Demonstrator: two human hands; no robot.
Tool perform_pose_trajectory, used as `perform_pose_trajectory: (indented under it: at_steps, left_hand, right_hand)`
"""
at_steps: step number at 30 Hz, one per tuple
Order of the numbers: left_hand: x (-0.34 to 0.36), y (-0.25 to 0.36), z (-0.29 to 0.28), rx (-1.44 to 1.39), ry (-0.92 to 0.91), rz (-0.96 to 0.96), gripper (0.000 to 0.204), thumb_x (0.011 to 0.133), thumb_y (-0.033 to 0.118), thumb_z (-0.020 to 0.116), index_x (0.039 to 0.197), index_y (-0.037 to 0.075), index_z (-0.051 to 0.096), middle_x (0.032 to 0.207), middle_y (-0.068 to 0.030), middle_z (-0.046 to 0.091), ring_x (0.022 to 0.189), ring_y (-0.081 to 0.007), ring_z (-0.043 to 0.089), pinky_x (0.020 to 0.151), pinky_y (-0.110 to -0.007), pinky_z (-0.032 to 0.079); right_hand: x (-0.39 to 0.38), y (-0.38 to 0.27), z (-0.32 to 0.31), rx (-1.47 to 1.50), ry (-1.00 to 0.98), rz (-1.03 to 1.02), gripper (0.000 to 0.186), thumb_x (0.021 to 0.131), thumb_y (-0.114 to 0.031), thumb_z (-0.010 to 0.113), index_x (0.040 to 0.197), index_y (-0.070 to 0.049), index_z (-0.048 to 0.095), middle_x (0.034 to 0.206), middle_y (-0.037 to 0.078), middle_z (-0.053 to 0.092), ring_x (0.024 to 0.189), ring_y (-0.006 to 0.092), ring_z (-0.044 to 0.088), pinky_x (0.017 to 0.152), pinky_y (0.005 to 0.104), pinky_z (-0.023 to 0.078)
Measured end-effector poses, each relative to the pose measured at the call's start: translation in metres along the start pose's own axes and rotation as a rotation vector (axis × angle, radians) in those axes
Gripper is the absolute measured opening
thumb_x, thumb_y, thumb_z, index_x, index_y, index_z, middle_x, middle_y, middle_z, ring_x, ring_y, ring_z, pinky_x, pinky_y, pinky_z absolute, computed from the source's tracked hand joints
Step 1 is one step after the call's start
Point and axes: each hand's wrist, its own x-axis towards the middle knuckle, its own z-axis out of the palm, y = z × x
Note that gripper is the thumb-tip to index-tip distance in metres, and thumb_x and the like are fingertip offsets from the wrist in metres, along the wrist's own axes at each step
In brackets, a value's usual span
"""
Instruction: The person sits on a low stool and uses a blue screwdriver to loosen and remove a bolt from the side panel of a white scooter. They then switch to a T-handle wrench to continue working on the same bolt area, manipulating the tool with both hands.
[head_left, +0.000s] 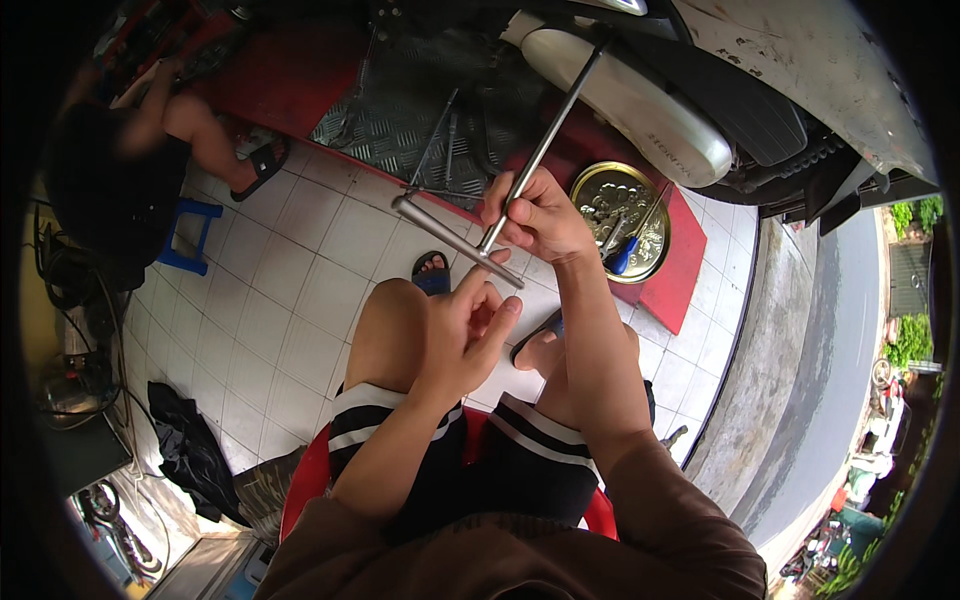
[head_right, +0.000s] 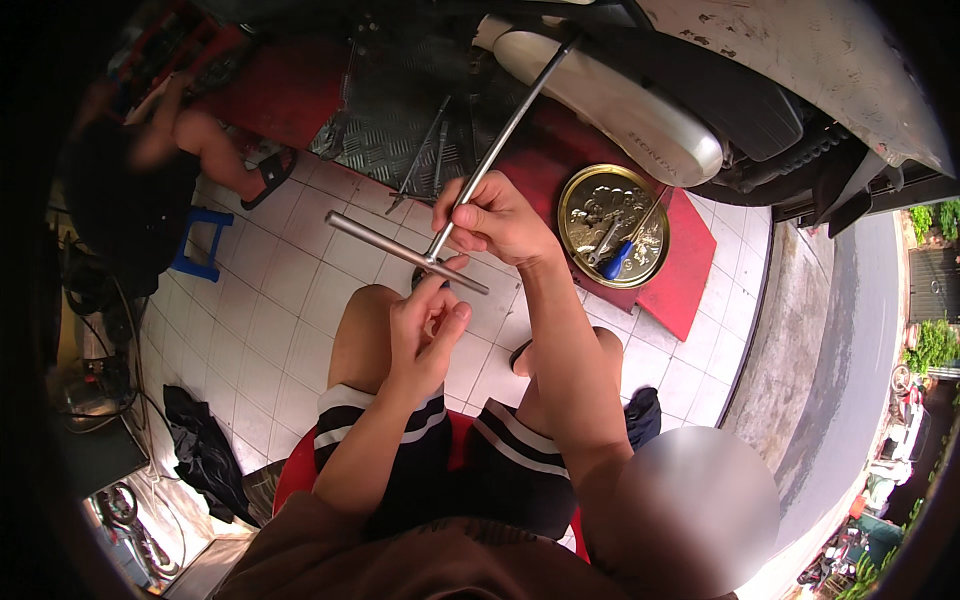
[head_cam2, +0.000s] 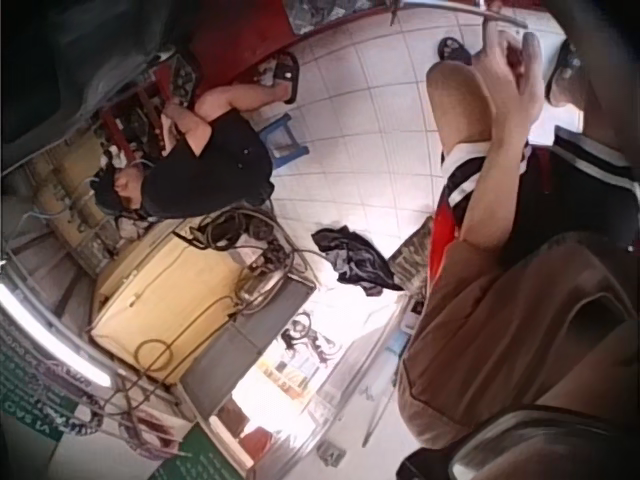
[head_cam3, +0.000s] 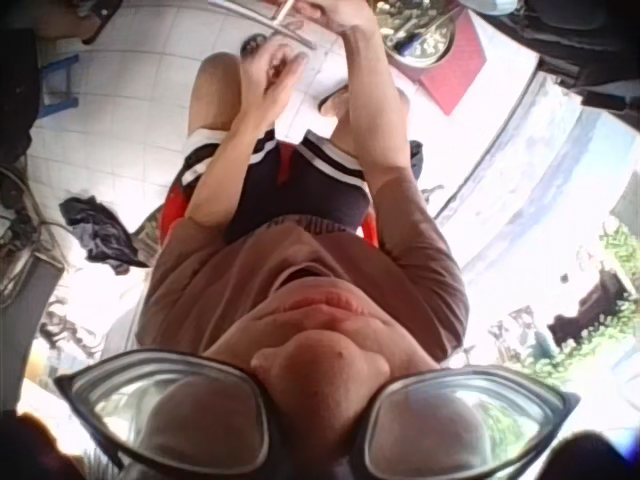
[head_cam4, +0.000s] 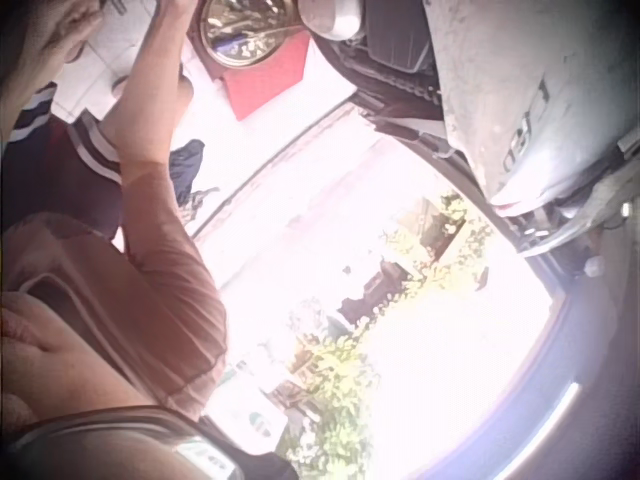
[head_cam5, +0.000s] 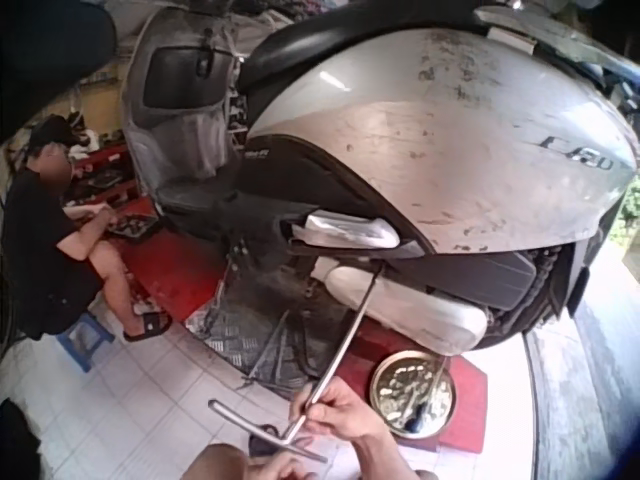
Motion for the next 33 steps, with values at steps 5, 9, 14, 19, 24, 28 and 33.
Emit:
perform_pose_trajectory:
  at_steps: [5,9,14,19,24,28,33]
  left_hand:
    - [-0.006,0.009,0.006,0.088,0.039,0.34,0.07,0.088,0.011,0.063,0.148,-0.002,0.03,0.063,-0.0018,0.054,0.049,-0.0079,0.043,0.048,-0.022,0.033]
    - [-0.001,0.01,-0.003,0.043,0.249,0.16,0.074,0.088,0.009,0.063,0.149,-0.003,0.023,0.066,-0.0029,0.057,0.048,-0.0076,0.044,0.046,-0.021,0.033]
    - [0.001,0.004,-0.014,0.14,-0.033,0.095,0.054,0.086,0.009,0.064,0.137,-0.004,0.048,0.062,-0.0036,0.055,0.046,-0.0074,0.042,0.045,-0.023,0.034]
    - [0.003,0.015,-0.007,0.07,0.038,0.322,0.057,0.086,0.008,0.063,0.138,-0.004,0.046,0.064,-0.0031,0.056,0.045,-0.0074,0.041,0.044,-0.024,0.033]
    - [0.008,0.012,-0.014,0.033,0.191,0.038,0.055,0.088,0.004,0.061,0.14,-0.003,0.042,0.066,-0.0016,0.055,0.05,-0.0032,0.041,0.047,-0.019,0.031]
    - [0.006,0.011,-0.012,0.121,-0.055,0.159,0.04,0.086,0.004,0.063,0.125,-0.003,0.059,0.067,-0.0012,0.056,0.047,-0.0041,0.041,0.047,-0.021,0.033]
    - [0.001,0.014,-0.002,-0.019,0.132,0.215,0.075,0.086,0.004,0.063,0.149,-0.005,0.024,0.072,-0.0025,0.059,0.052,-0.0048,0.044,0.048,-0.02,0.034]
  right_hand:
    - [0.003,0.005,-0.001,0.089,0.004,-0.029,0.036,0.092,-0.029,0.067,0.094,0.006,0.062,0.056,0.0,0.046,0.048,0.0064,0.038,0.048,0.0241,0.031]
    - [0.003,0.006,-0.005,0.071,0.013,-0.056,0.037,0.091,-0.032,0.068,0.091,0.005,0.062,0.055,-0.001,0.046,0.046,0.0063,0.037,0.046,0.0243,0.029]
    - [0.005,0.009,-0.007,0.062,0.035,-0.086,0.038,0.09,-0.034,0.069,0.089,0.004,0.062,0.056,0.0,0.047,0.047,0.006,0.038,0.046,0.0242,0.03]
    - [0.011,0.009,-0.005,0.061,0.038,-0.122,0.035,0.092,-0.033,0.067,0.089,0.002,0.061,0.058,-0.001,0.047,0.052,0.0062,0.04,0.051,0.0237,0.032]
    - [0.011,0.004,-0.004,0.058,0.042,-0.11,0.033,0.093,-0.032,0.065,0.088,0.0,0.059,0.057,-0.003,0.044,0.054,0.0067,0.037,0.054,0.0238,0.032]
    - [0.012,0.003,-0.003,0.064,0.047,-0.126,0.034,0.094,-0.033,0.064,0.089,0.0,0.059,0.057,-0.004,0.041,0.055,0.0066,0.036,0.054,0.0235,0.03]
    - [0.012,0.003,-0.001,0.042,0.074,-0.094,0.035,0.095,-0.034,0.062,0.089,0.0,0.058,0.056,-0.006,0.037,0.054,0.0063,0.034,0.053,0.0228,0.028]
